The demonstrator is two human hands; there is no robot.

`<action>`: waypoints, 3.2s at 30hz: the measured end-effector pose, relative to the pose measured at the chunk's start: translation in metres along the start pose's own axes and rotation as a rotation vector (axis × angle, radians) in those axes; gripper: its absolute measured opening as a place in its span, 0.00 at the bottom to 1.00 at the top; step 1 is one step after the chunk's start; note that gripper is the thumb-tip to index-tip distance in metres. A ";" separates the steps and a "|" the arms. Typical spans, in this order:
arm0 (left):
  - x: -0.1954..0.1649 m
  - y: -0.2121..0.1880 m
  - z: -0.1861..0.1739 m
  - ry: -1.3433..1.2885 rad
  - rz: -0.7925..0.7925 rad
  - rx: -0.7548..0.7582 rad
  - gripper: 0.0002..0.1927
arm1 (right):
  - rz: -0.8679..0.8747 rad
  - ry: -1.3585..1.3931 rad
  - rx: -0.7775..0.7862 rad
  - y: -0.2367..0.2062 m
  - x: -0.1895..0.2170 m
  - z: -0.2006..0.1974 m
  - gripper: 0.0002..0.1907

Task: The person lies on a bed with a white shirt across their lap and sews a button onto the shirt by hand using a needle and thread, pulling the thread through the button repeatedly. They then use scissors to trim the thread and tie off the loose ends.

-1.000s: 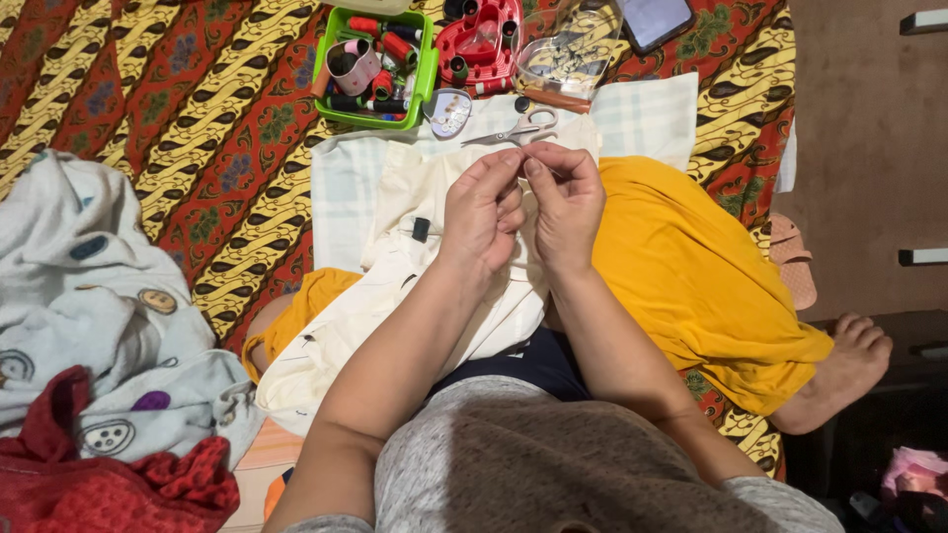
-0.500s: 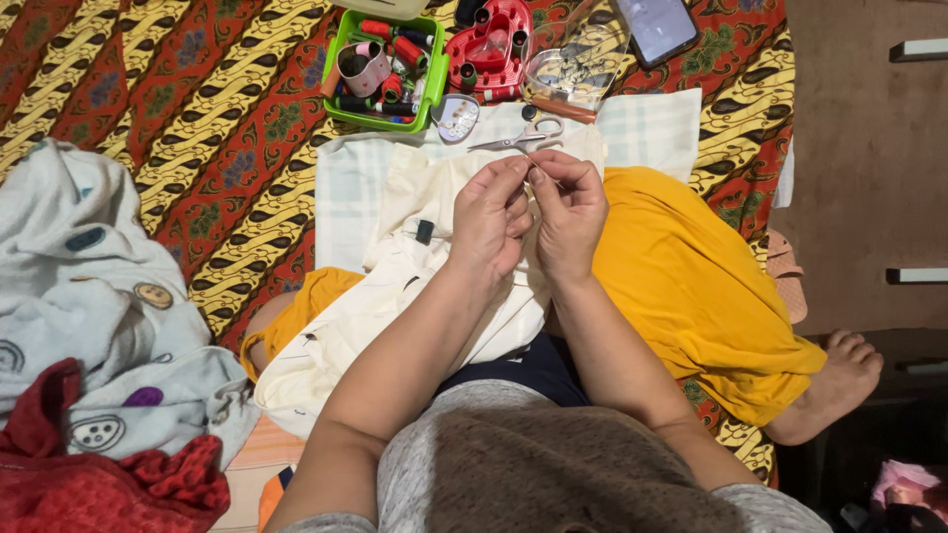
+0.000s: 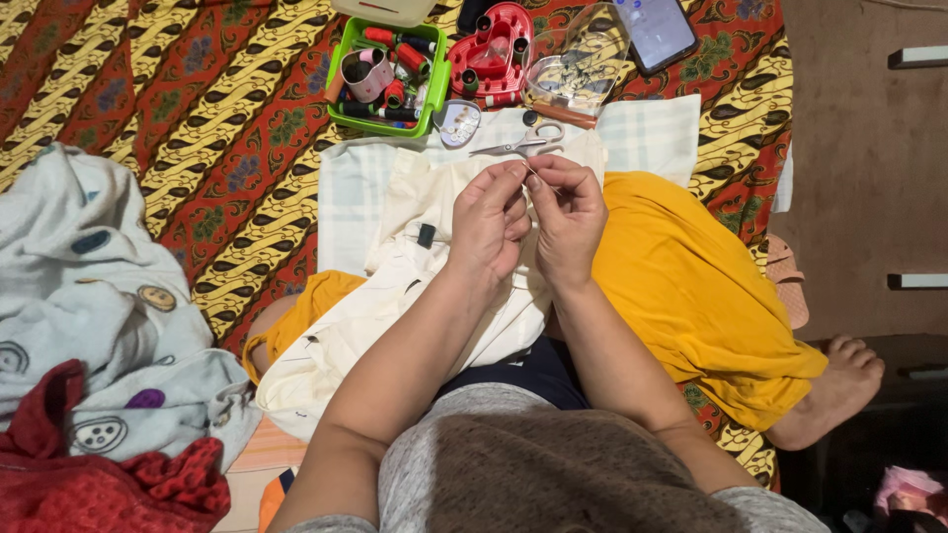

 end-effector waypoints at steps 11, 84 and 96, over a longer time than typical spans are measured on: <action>0.000 -0.001 -0.001 0.000 -0.007 0.000 0.04 | -0.010 -0.007 0.040 0.000 0.003 0.004 0.07; -0.004 -0.003 -0.013 0.009 0.018 0.040 0.08 | -0.073 -0.095 0.139 -0.005 0.014 0.019 0.07; -0.001 -0.005 -0.018 -0.018 0.038 0.027 0.05 | -0.083 -0.245 0.214 -0.009 0.020 0.025 0.06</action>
Point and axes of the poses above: each hand's wrist, its own y-axis towards the middle knuckle, its own z-axis out of the palm, x = y × z, the point moved 9 cm from there along y, towards the middle knuckle, and after that the axes turned 15 degrees about y, right-handed, at the moved point
